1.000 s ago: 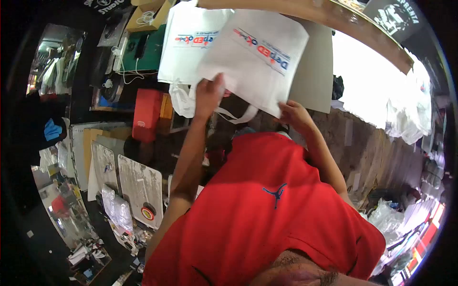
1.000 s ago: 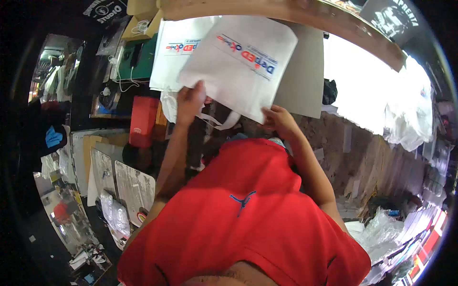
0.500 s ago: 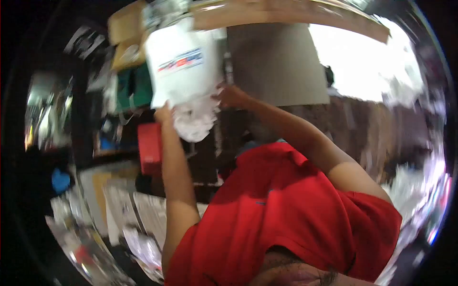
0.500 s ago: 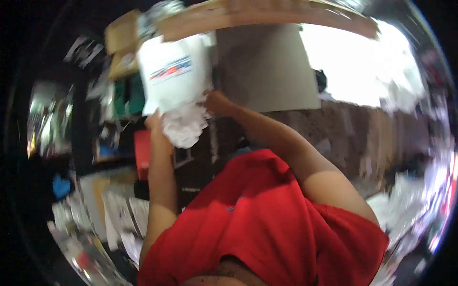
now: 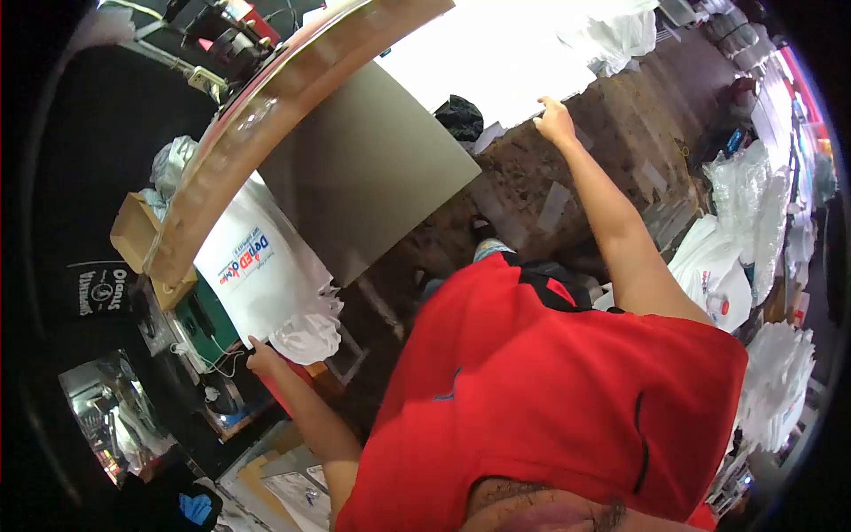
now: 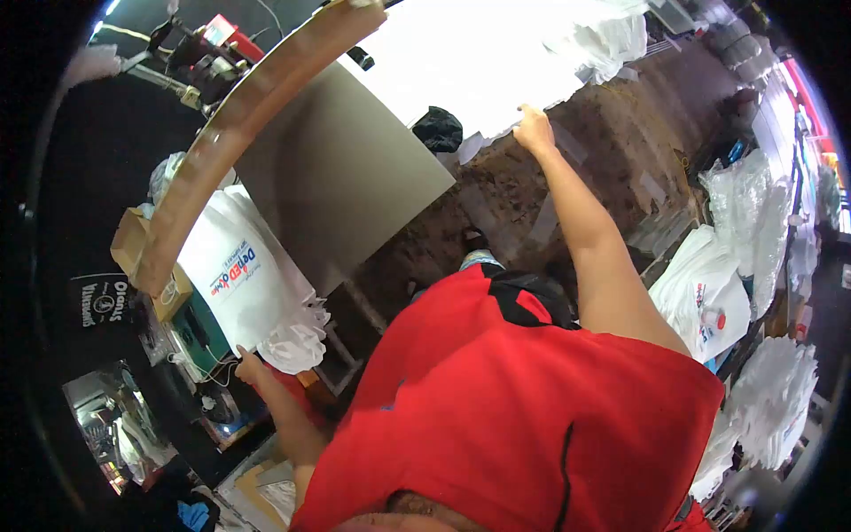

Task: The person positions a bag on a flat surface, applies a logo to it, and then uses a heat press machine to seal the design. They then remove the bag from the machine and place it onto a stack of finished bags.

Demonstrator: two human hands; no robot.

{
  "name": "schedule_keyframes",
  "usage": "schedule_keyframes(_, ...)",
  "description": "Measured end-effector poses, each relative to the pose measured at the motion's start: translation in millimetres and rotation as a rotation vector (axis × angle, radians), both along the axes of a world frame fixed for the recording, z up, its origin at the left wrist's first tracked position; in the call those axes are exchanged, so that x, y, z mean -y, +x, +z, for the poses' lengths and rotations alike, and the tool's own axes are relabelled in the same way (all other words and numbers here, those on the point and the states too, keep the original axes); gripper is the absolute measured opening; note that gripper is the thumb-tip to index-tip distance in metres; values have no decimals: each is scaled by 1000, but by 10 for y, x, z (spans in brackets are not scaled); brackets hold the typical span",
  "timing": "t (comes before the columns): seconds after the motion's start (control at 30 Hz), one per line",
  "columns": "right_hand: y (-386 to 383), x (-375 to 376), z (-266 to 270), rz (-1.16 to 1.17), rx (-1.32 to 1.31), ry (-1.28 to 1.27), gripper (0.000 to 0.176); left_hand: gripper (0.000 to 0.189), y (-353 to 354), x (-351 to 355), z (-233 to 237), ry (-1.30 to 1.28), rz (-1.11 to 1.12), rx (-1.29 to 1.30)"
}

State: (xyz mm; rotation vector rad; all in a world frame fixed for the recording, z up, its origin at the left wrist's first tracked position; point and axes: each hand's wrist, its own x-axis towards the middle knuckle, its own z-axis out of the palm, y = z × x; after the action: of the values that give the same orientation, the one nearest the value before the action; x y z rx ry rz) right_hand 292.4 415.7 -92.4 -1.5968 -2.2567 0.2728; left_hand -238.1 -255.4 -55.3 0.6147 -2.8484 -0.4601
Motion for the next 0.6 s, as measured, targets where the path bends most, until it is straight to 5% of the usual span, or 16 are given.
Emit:
schedule_keyframes(0.1,96,-68,-124,47,179,180,54,67,244,-209,13,72,-207,-327)
schedule_keyframes(0.17,70,-164,-95,109,179,86,53,60,392,-435,59,75,-319,-365)
schedule_keyframes(0.23,51,-266,-124,177,178,-8,52,45,805,-963,403,396,-532,-173)
schedule_keyframes(0.3,96,-437,-164,220,-8,-242,43,29,787,-1102,100,685,-774,-148)
schedule_keyframes(0.37,148,-512,-176,240,-15,-160,38,21,1114,-1538,375,838,-897,125)
schedule_keyframes(0.6,154,-701,-201,296,74,-250,36,19,1954,-3082,782,885,-1237,375)
